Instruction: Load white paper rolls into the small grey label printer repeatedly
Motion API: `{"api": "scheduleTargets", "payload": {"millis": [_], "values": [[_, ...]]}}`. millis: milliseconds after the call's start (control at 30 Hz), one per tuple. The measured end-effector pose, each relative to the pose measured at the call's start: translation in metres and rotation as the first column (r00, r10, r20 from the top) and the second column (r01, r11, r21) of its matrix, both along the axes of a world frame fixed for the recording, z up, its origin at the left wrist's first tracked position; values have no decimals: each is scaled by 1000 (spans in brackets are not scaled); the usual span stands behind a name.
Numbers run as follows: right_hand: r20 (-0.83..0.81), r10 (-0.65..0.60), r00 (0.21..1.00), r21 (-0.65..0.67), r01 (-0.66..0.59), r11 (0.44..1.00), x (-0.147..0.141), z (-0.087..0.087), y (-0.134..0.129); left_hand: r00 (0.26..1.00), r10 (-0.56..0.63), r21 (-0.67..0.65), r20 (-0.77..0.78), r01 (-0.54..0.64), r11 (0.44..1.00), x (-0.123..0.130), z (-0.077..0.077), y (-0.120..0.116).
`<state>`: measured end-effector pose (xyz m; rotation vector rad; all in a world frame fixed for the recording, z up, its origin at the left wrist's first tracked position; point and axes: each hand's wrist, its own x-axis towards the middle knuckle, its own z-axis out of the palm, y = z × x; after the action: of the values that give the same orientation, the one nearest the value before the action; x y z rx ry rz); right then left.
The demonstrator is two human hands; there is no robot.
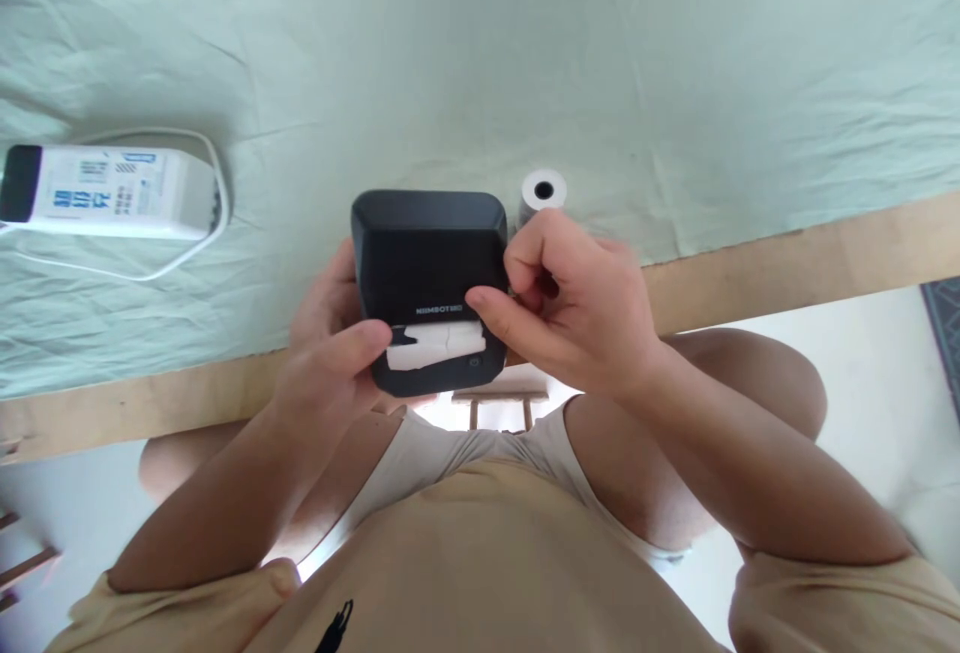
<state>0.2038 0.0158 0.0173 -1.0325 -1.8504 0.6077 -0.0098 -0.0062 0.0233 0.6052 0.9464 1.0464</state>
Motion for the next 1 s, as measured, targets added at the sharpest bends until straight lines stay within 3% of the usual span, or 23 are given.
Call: {"api": "scheduleTargets", "payload": {"millis": [233,367,467,767,1000], "values": [[-34,75,997,-233,-81,969,4,6,2,1000,3,11,-8,-3,1000,7,0,0],[-94,89,992,-390,-119,913,4,6,5,998,-44,-60,-54,41,997,4,4,1],[-95,74,993,-464,-110,879,3,9,8,998,-30,-38,-57,28,999,3,3,1],[-103,79,992,-471,-119,874,3,5,10,999,33,69,41,-36,997,6,-12,-2],[-178,193,965,-391,-249,886,13,-6,6,977,200,-75,73,-194,978,9,-17,4]]}}
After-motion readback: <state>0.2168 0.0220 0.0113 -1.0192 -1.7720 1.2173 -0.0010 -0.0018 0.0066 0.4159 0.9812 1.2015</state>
